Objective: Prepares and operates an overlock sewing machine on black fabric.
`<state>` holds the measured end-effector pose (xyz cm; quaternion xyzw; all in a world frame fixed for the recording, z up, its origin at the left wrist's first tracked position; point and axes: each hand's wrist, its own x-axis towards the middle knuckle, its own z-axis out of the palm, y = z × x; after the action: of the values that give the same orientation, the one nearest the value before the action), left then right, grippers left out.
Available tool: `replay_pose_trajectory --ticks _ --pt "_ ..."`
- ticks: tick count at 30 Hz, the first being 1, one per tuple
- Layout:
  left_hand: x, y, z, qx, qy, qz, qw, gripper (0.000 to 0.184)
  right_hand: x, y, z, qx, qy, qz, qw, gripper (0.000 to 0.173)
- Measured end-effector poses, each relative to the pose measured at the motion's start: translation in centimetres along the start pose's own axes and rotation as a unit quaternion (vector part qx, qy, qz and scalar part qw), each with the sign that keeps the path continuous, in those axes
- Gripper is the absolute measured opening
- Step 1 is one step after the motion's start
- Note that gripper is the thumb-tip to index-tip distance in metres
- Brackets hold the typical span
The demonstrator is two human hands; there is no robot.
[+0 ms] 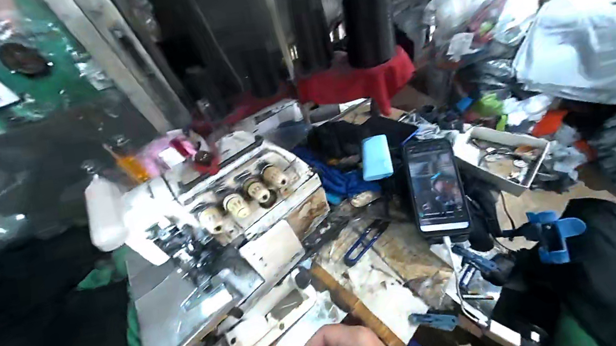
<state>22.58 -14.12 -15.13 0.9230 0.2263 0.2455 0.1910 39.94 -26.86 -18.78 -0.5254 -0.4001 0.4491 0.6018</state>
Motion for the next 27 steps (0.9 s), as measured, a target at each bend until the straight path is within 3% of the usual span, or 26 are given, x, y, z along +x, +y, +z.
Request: replay_pose_trajectory --ticks 6,10,14,19,23,27 --pt "-1.6 1.2 -1.7 -0.049 0.089 0.029 0.994 0.02 1.2 -1.4 0.2 -0.033 0.041 -0.111 0.992 0.016" --pt "-3.9 0.5 -0.6 -0.045 0.147 0.008 0.988 0.017 1.7 -0.5 -0.4 -0.074 0.043 -0.059 0.995 0.021" --pt "-5.6 0.0 0.4 -0.053 0.15 -0.013 0.987 0.015 1.4 -0.1 -0.7 -0.113 0.029 -0.014 0.993 0.026" --pt "-5.7 -0.4 0.4 -0.043 0.128 -0.013 0.991 0.014 1.5 -0.4 -0.9 -0.134 0.045 -0.014 0.99 0.023" --pt "-5.7 -0.5 0.0 -0.041 0.111 -0.007 0.993 0.014 1.5 -0.8 -0.3 -0.162 0.056 -0.077 0.982 0.025" --pt "-5.8 0.3 -0.3 -0.06 0.126 -0.005 0.99 0.014 1.5 -1.7 0.2 -0.174 0.088 -0.221 0.955 0.033"
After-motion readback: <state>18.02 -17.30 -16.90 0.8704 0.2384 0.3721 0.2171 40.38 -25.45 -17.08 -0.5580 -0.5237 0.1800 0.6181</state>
